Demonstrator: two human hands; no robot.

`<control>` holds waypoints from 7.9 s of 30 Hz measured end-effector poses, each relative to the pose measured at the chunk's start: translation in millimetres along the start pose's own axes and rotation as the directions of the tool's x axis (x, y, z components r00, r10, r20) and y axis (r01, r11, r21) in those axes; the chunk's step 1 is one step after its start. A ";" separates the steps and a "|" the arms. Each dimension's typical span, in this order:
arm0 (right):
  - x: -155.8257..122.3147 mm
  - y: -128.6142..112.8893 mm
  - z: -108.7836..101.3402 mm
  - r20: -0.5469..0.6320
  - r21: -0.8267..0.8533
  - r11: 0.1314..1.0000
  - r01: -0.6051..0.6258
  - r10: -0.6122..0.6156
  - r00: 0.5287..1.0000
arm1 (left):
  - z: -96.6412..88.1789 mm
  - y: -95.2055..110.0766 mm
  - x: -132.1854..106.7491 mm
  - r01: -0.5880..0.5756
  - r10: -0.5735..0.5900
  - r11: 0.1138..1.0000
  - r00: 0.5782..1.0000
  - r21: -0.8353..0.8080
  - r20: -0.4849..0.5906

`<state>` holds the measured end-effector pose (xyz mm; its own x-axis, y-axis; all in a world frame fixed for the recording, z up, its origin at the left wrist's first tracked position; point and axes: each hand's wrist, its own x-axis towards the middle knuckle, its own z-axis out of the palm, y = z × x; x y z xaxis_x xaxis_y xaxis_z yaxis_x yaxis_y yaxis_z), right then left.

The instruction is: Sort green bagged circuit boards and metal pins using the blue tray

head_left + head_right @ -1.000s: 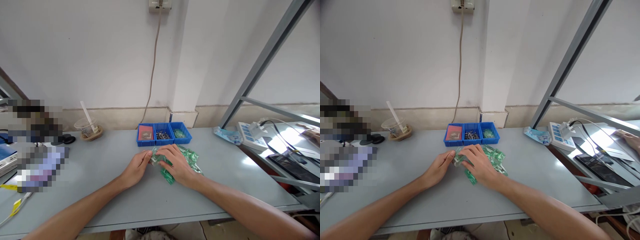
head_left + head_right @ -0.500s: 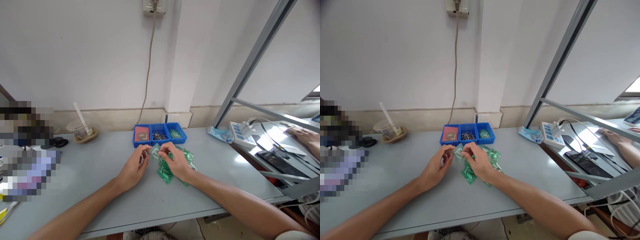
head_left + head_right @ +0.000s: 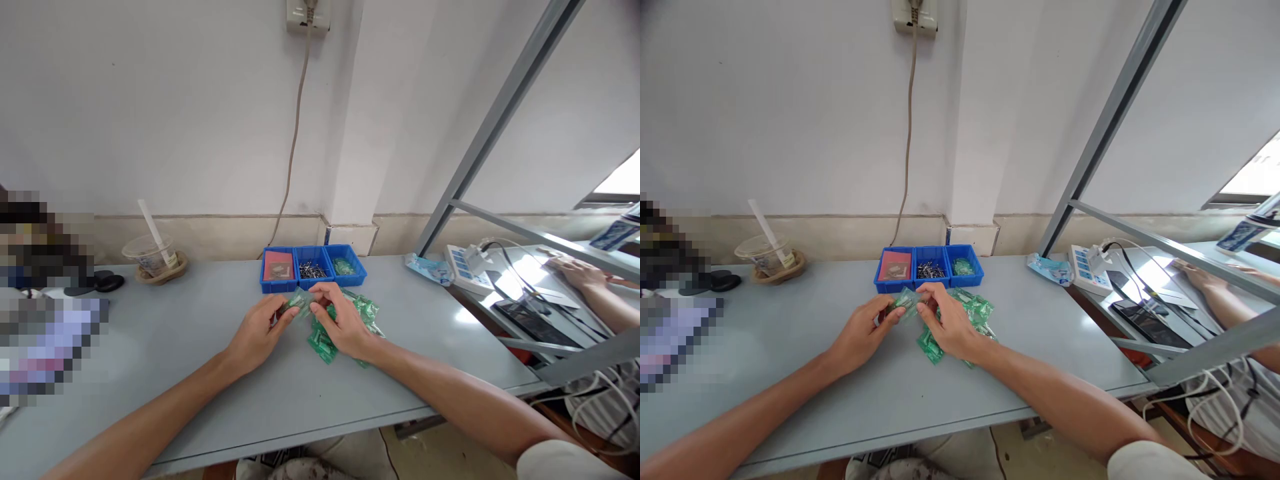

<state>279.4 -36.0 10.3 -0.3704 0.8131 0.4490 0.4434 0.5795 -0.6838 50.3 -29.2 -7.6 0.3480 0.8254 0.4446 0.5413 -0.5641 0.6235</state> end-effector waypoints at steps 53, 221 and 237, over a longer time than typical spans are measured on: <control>-2.3 -0.8 -0.9 -0.036 0.128 0.992 0.010 -0.005 0.999 | 3.4 -5.9 5.0 -0.237 0.231 0.971 0.965 -0.033 -0.127; 20.2 29.4 -22.0 -0.197 -0.187 0.981 0.058 -0.095 0.976 | 10.9 0.8 -0.5 0.066 -0.063 0.988 0.998 -0.142 0.029; 46.5 105.1 -74.5 -0.306 -0.471 0.867 -0.161 0.010 0.952 | 6.2 7.7 -2.0 -0.166 0.174 0.985 0.959 -0.055 0.223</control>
<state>369.5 66.7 2.2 -0.0982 0.7962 0.5970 0.8288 0.3975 -0.3939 58.5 -35.0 -7.6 0.5983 0.6990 0.3917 0.4334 -0.6935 0.5755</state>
